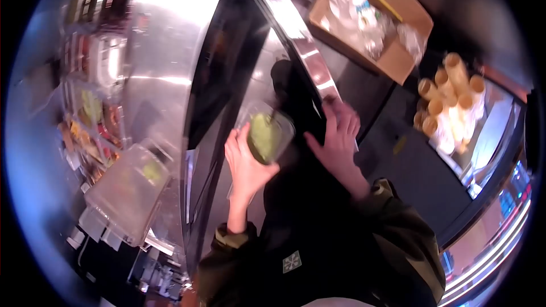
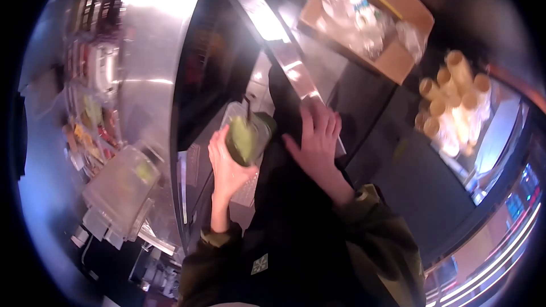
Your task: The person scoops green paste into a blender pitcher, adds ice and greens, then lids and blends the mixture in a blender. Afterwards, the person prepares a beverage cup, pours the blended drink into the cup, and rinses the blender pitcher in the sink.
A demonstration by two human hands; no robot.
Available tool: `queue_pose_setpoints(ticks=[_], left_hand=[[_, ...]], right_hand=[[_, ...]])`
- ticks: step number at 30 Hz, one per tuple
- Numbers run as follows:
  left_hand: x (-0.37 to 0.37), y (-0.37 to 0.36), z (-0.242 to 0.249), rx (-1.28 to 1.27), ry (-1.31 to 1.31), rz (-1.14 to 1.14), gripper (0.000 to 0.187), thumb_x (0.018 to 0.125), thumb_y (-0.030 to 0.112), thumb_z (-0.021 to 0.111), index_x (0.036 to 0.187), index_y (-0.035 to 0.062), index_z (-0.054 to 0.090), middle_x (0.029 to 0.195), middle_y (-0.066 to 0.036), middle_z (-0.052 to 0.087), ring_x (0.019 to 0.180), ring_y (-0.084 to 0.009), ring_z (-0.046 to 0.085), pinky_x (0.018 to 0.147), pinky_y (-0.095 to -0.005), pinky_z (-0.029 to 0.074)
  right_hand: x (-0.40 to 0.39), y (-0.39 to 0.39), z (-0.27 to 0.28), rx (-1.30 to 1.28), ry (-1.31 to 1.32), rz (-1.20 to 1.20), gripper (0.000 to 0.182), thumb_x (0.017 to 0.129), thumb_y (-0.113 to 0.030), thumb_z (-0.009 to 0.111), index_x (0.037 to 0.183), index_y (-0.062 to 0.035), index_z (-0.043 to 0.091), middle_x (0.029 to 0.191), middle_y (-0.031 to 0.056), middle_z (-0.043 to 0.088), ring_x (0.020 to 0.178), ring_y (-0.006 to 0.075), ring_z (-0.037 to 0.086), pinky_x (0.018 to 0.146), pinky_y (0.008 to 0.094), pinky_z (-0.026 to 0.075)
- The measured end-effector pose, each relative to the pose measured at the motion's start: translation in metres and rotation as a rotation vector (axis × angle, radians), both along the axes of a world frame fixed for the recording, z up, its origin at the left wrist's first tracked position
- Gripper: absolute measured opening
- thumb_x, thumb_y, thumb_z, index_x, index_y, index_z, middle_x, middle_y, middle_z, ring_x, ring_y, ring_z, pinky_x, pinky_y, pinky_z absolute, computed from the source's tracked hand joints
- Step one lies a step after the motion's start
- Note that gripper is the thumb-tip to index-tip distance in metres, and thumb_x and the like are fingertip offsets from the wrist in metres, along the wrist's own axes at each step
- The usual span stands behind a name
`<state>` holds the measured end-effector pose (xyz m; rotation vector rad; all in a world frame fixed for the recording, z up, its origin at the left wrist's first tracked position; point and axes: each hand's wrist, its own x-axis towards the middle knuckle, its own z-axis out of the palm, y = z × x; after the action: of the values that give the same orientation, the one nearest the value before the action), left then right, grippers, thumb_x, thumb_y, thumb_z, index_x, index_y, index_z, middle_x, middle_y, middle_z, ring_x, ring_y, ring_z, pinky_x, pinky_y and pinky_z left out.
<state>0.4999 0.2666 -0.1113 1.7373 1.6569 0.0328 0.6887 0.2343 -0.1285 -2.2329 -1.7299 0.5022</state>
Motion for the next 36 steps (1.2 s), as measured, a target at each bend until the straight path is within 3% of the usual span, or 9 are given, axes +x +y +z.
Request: queue_pose_setpoints(ticks=[3, 12, 15, 18, 21, 25, 32, 33, 36], left_hand=[[0.006, -0.001, -0.071, -0.038, 0.016, 0.074, 0.091, 0.046, 0.008, 0.068, 0.127, 0.0062, 0.027, 0.118, -0.020, 0.036, 0.111, -0.0375, 0.034, 0.097, -0.0440, 0.026], [0.018, 0.154, -0.213, 0.087, 0.052, 0.382, 0.081, 0.056, 0.019, 0.069, 0.124, 0.0021, 0.029, 0.104, -0.026, 0.053, 0.094, -0.0346, 0.055, 0.080, -0.0376, 0.045], [-0.025, 0.233, -0.293, 0.413, 0.292, 0.187, 0.080, 0.058, 0.025, 0.073, 0.124, 0.0023, 0.034, 0.109, -0.020, 0.053, 0.100, -0.0298, 0.053, 0.085, -0.0341, 0.043], [-0.068, 0.316, -0.355, 0.663, 0.098, 0.003, 0.082, 0.060, 0.027, 0.075, 0.127, 0.0035, 0.033, 0.122, -0.019, 0.044, 0.113, -0.0277, 0.044, 0.094, -0.0364, 0.036], [-0.030, 0.341, -0.319, 0.458, -0.297, 0.052, 0.075, 0.063, 0.025, 0.072, 0.125, 0.0041, 0.036, 0.127, -0.018, 0.040, 0.115, -0.0284, 0.042, 0.095, -0.0373, 0.035], [-0.029, 0.314, -0.289, 0.497, -0.247, 0.191, 0.071, 0.065, 0.024, 0.070, 0.124, 0.0029, 0.037, 0.127, -0.020, 0.039, 0.116, -0.0306, 0.041, 0.095, -0.0377, 0.035], [-0.012, 0.052, -0.207, 0.303, -0.059, 0.469, 0.064, 0.069, 0.021, 0.066, 0.123, 0.0007, 0.038, 0.126, -0.022, 0.038, 0.116, -0.0345, 0.039, 0.095, -0.0384, 0.034], [-0.019, -0.030, -0.244, 0.333, 0.092, 0.362, 0.062, 0.069, 0.020, 0.064, 0.121, -0.0010, 0.038, 0.120, -0.024, 0.041, 0.111, -0.0371, 0.041, 0.094, -0.0393, 0.035], [-0.048, -0.127, -0.119, 0.004, -0.215, 0.493, 0.045, 0.074, 0.018, 0.059, 0.114, 0.0004, 0.047, 0.108, -0.021, 0.051, 0.104, -0.0338, 0.048, 0.088, -0.0385, 0.040]], right_hand=[[0.027, -0.026, -0.030, -0.224, -0.044, -0.089, 0.079, 0.065, -0.019, 0.067, 0.131, -0.0064, 0.026, 0.129, 0.0161, 0.032, 0.121, 0.0327, 0.029, 0.100, 0.0489, 0.020], [0.060, -0.032, -0.049, -0.281, 0.258, -0.263, 0.087, 0.055, -0.013, 0.073, 0.127, 0.0049, 0.029, 0.096, 0.0129, 0.057, 0.088, 0.0279, 0.053, 0.093, 0.0461, 0.030], [0.062, -0.030, -0.050, -0.291, 0.258, -0.251, 0.090, 0.050, -0.008, 0.072, 0.126, 0.0090, 0.027, 0.096, 0.0157, 0.056, 0.087, 0.0307, 0.053, 0.090, 0.0446, 0.033], [0.066, -0.037, -0.055, -0.261, 0.321, -0.270, 0.093, 0.050, -0.007, 0.071, 0.128, 0.0096, 0.024, 0.097, 0.0175, 0.056, 0.082, 0.0332, 0.053, 0.080, 0.0402, 0.041], [0.068, -0.041, -0.057, -0.256, 0.291, -0.292, 0.090, 0.051, -0.005, 0.069, 0.128, 0.0099, 0.025, 0.093, 0.0172, 0.056, 0.079, 0.0311, 0.054, 0.073, 0.0375, 0.045], [0.069, -0.038, -0.057, -0.217, 0.251, -0.281, 0.092, 0.053, -0.009, 0.073, 0.131, 0.0055, 0.025, 0.089, 0.0159, 0.056, 0.080, 0.0281, 0.057, 0.073, 0.0335, 0.047], [0.035, -0.036, -0.059, -0.066, 0.462, -0.271, 0.083, 0.063, 0.005, 0.063, 0.135, -0.0056, 0.022, 0.066, -0.0011, 0.036, 0.055, 0.0088, 0.035, 0.051, 0.0206, 0.034], [0.028, -0.037, -0.047, -0.198, 0.514, -0.350, 0.082, 0.064, 0.003, 0.064, 0.134, -0.0056, 0.023, 0.082, 0.0044, 0.046, 0.068, 0.0134, 0.045, 0.060, 0.0238, 0.040], [0.004, -0.053, -0.059, -0.072, 0.533, -0.216, 0.073, 0.068, -0.001, 0.064, 0.129, 0.0037, 0.026, 0.129, 0.0206, 0.032, 0.120, 0.0310, 0.033, 0.098, 0.0354, 0.028]])
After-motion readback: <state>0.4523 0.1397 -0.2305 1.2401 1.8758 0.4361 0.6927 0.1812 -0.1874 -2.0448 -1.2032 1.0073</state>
